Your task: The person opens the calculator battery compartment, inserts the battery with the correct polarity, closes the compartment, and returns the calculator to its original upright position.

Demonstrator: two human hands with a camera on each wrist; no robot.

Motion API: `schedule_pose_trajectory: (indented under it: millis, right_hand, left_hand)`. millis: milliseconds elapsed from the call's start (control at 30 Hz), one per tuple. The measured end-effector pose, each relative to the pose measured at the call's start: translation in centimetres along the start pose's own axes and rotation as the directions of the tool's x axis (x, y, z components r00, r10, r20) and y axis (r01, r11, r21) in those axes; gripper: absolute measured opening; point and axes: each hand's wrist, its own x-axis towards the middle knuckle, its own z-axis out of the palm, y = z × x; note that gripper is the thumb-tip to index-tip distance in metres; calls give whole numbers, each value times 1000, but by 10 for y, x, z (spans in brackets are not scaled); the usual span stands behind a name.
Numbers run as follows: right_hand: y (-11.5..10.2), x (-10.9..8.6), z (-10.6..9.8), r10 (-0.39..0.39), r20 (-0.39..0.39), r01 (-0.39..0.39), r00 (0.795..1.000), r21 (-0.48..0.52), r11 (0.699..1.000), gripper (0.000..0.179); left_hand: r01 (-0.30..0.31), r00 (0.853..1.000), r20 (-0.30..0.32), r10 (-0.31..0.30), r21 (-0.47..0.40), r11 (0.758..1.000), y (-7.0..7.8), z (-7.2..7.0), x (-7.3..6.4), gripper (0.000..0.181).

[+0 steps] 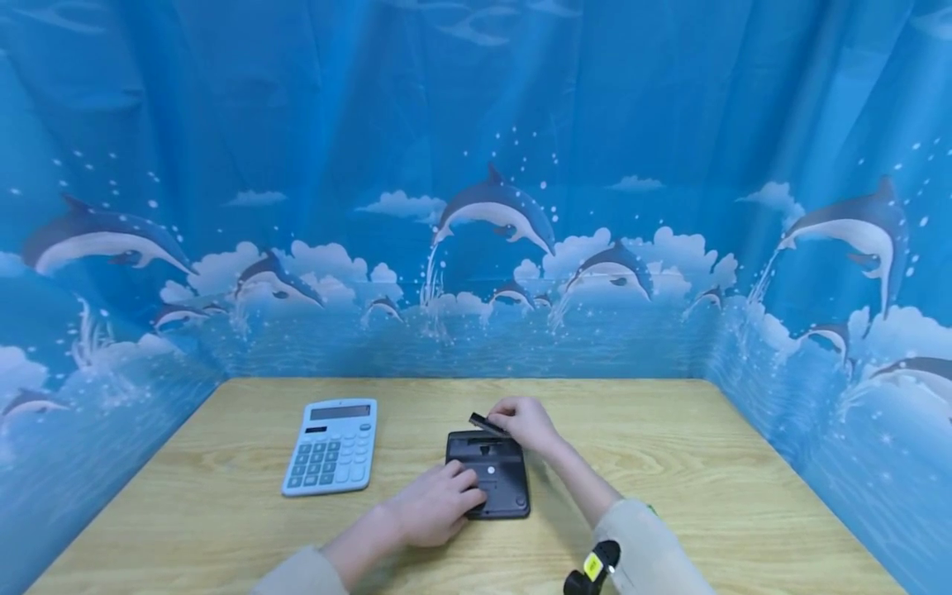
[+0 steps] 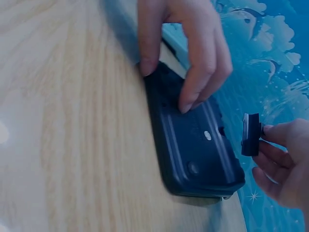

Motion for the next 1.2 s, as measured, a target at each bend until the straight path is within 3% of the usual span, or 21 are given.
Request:
schedule_pose_trajectory:
  millis: [100, 200, 300, 733, 1200]
  right_hand:
    - [0, 0, -3, 100, -22, -96, 995, 149, 984, 12]
    - [1, -1, -5, 191, -9, -180, 982, 290, 940, 15]
    - [4, -2, -10, 242, 4, -227, 970, 366, 903, 17]
    - [32, -14, -36, 302, -24, -270, 953, 385, 882, 20]
    - [66, -33, -57, 306, -65, -277, 950, 279, 919, 20]
  left_hand:
    - [-4, 1000, -22, 4, 6, 1000, 0, 1, -1, 31]
    - [-1, 1000, -22, 1, -3, 1000, 0, 1, 0, 31]
    - [3, 1000, -18, -3, -9, 1000, 0, 0, 0, 31]
    - [27, 999, 37, -26, -26, 999, 1, -4, 1, 32]
    - [40, 996, 81, -35, -50, 998, 1, -4, 2, 33]
